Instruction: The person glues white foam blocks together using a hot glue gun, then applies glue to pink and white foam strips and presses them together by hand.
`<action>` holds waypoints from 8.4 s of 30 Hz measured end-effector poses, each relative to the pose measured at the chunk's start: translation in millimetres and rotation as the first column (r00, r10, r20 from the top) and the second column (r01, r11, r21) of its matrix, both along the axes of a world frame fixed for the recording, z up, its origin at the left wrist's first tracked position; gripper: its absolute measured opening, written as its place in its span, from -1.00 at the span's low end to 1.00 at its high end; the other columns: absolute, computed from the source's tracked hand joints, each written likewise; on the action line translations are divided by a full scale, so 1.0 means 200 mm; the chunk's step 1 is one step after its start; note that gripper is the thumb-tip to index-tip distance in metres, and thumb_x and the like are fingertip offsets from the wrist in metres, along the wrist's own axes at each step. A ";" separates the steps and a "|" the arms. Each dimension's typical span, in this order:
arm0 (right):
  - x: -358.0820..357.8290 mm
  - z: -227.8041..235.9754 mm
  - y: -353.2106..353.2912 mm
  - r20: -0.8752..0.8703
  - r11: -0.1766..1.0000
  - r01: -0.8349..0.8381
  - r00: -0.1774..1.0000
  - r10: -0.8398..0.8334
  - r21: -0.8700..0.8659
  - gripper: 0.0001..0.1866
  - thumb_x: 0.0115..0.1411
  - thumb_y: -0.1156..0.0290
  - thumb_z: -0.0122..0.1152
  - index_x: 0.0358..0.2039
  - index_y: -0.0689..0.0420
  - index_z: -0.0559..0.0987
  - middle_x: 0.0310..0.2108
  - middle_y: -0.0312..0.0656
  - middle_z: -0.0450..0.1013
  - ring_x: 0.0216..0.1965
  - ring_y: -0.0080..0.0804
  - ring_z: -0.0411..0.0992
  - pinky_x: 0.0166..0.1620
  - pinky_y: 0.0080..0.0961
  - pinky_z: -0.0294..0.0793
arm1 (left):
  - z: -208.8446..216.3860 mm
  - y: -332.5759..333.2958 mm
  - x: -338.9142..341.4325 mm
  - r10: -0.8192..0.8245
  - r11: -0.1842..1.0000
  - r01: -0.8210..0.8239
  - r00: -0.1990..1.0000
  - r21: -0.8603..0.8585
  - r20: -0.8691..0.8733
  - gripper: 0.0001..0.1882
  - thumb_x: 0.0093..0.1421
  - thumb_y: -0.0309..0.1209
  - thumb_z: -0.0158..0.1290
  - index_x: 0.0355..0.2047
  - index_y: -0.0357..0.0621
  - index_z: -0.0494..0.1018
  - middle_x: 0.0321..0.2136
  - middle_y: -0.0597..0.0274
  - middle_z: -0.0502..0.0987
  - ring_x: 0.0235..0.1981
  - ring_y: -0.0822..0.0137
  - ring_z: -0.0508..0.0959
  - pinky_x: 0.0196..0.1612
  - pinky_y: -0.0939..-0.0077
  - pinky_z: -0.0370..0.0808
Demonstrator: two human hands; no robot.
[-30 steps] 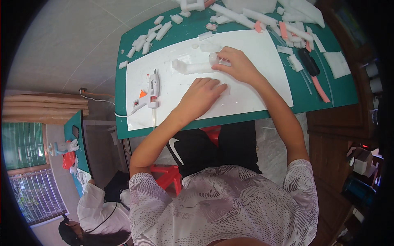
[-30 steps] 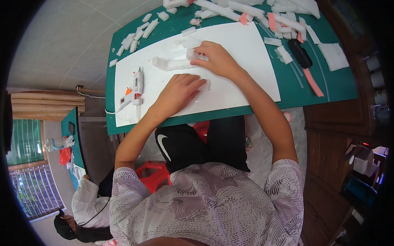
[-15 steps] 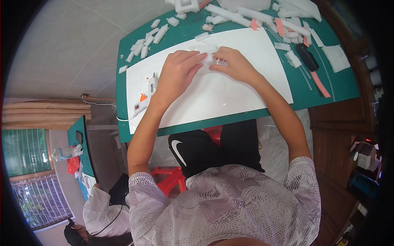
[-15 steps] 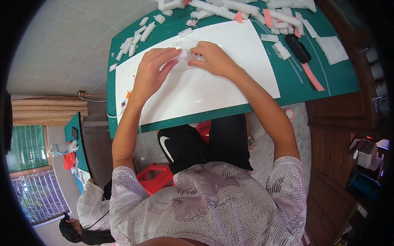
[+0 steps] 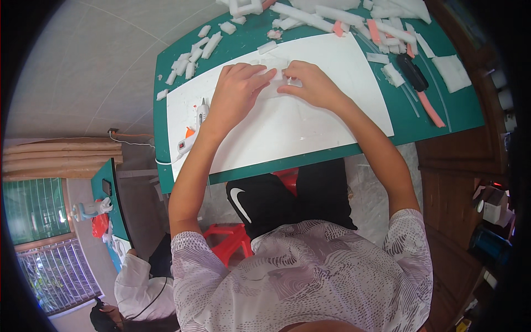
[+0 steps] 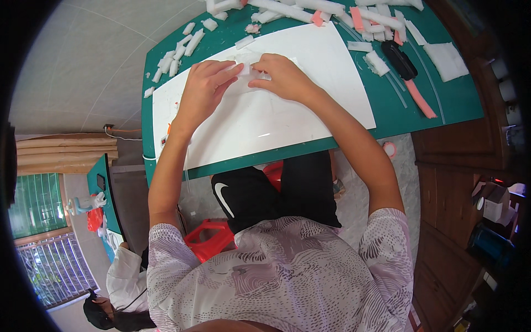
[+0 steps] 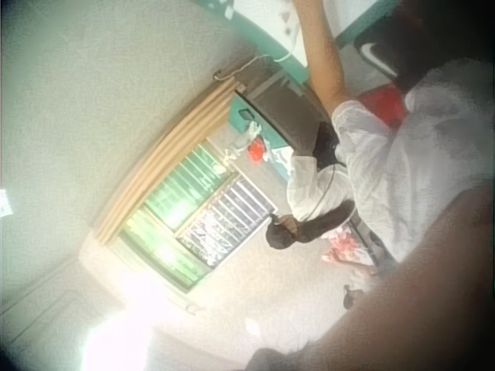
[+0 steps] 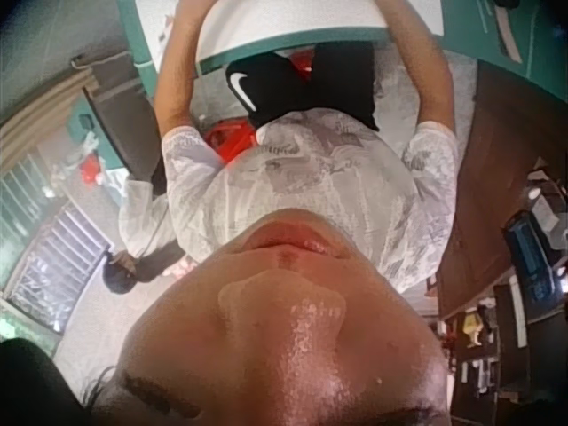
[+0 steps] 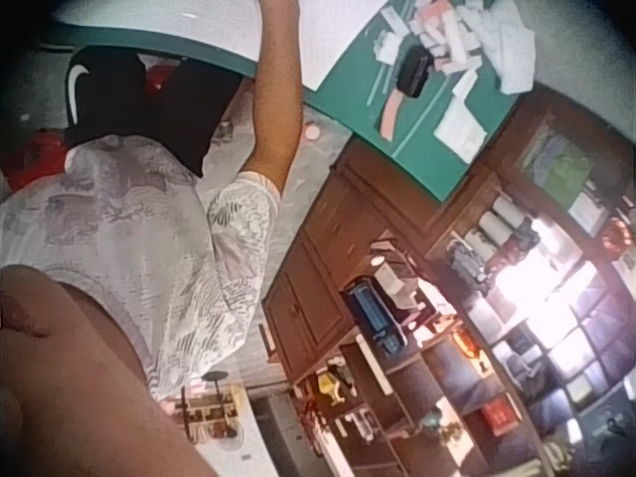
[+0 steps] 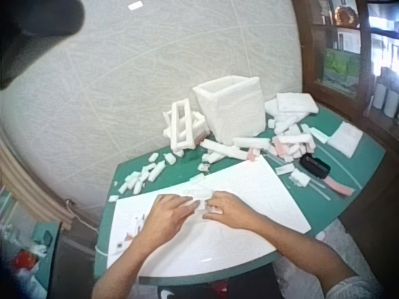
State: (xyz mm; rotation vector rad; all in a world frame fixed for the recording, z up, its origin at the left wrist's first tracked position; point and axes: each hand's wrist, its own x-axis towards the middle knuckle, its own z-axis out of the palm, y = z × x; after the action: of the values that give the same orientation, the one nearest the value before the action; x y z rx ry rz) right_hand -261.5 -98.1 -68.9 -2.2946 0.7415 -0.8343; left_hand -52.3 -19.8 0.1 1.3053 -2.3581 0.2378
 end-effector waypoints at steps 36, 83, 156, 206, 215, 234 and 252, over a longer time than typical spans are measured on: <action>0.04 0.08 0.07 0.183 0.993 -0.023 0.982 0.044 -0.115 -0.72 0.19 0.46 0.31 -0.07 0.10 0.57 -0.03 -0.17 0.47 -0.15 -0.29 0.54 -0.13 -0.44 0.58 | 0.07 -0.02 0.10 -0.001 1.000 0.000 1.000 -0.021 -0.022 -0.78 0.23 -0.47 0.17 -0.10 -0.09 0.52 -0.09 0.14 0.57 -0.01 0.15 0.48 0.08 0.28 0.37; 0.01 0.12 0.04 0.108 1.000 0.015 0.994 -0.015 -0.002 -0.78 0.22 0.48 0.27 -0.10 0.12 0.60 -0.07 -0.16 0.54 -0.14 -0.32 0.54 -0.14 -0.52 0.54 | -0.13 0.11 0.37 0.407 0.828 -0.124 0.804 0.547 -0.434 -0.43 0.21 -0.43 0.21 0.21 0.39 0.46 -0.05 0.25 0.64 -0.31 0.42 0.53 -0.11 0.52 0.53; 0.01 0.13 0.05 0.224 0.996 -0.036 0.974 0.018 0.078 -0.75 0.20 0.39 0.30 -0.12 0.16 0.66 -0.19 -0.13 0.56 -0.16 -0.37 0.54 -0.13 -0.53 0.62 | -0.09 0.03 0.32 0.551 0.771 -0.131 0.630 0.624 -0.548 -0.69 0.27 -0.24 0.15 -0.02 -0.03 0.64 -0.49 0.35 0.54 -0.39 0.49 0.47 -0.22 0.56 0.40; 0.00 0.14 0.06 0.228 0.989 -0.022 0.974 -0.011 0.145 -0.77 0.23 0.44 0.22 -0.12 0.13 0.68 -0.17 -0.15 0.60 -0.17 -0.40 0.56 -0.17 -0.54 0.61 | -0.08 0.03 0.32 0.599 0.730 -0.148 0.607 0.667 -0.522 -0.79 0.28 -0.31 0.19 -0.15 -0.14 0.59 -0.44 0.34 0.57 -0.35 0.51 0.50 -0.19 0.60 0.41; 0.00 0.14 0.04 0.240 0.988 0.011 0.969 -0.048 0.156 -0.75 0.22 0.44 0.23 -0.08 0.09 0.67 -0.17 -0.16 0.60 -0.17 -0.42 0.55 -0.15 -0.54 0.60 | -0.09 0.01 0.35 0.616 0.740 -0.084 0.485 0.668 -0.621 -0.77 0.34 -0.28 0.09 -0.10 -0.13 0.56 -0.38 0.30 0.59 -0.29 0.47 0.53 -0.10 0.54 0.46; -0.04 0.03 -0.03 0.028 0.951 0.289 0.956 -0.294 0.106 -0.41 0.20 0.32 0.26 0.25 0.09 0.40 -0.13 -0.04 0.50 -0.14 -0.18 0.52 -0.03 -0.34 0.51 | -0.18 0.03 0.24 0.619 0.698 -0.125 0.600 0.705 -0.506 -0.41 0.29 -0.36 0.12 0.29 -0.09 0.21 0.15 0.01 0.42 -0.05 0.30 0.53 -0.04 0.41 0.54; -0.03 0.05 0.01 0.154 0.956 0.078 0.980 -0.125 0.284 -0.34 0.26 0.10 0.22 0.26 0.19 0.38 -0.16 0.12 0.60 -0.15 0.02 0.58 -0.01 -0.27 0.52 | -0.11 0.08 0.18 0.568 0.787 0.060 0.315 0.614 -0.760 -0.48 0.24 -0.48 0.17 0.16 -0.36 0.29 -0.01 0.04 0.46 -0.12 0.28 0.59 0.01 0.40 0.58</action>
State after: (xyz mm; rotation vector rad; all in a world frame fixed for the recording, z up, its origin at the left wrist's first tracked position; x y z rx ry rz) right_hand -266.9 -96.4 -58.8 -1.9253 0.8473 -0.8997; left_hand -16.3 -4.6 -22.0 1.4760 -1.1426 -0.9723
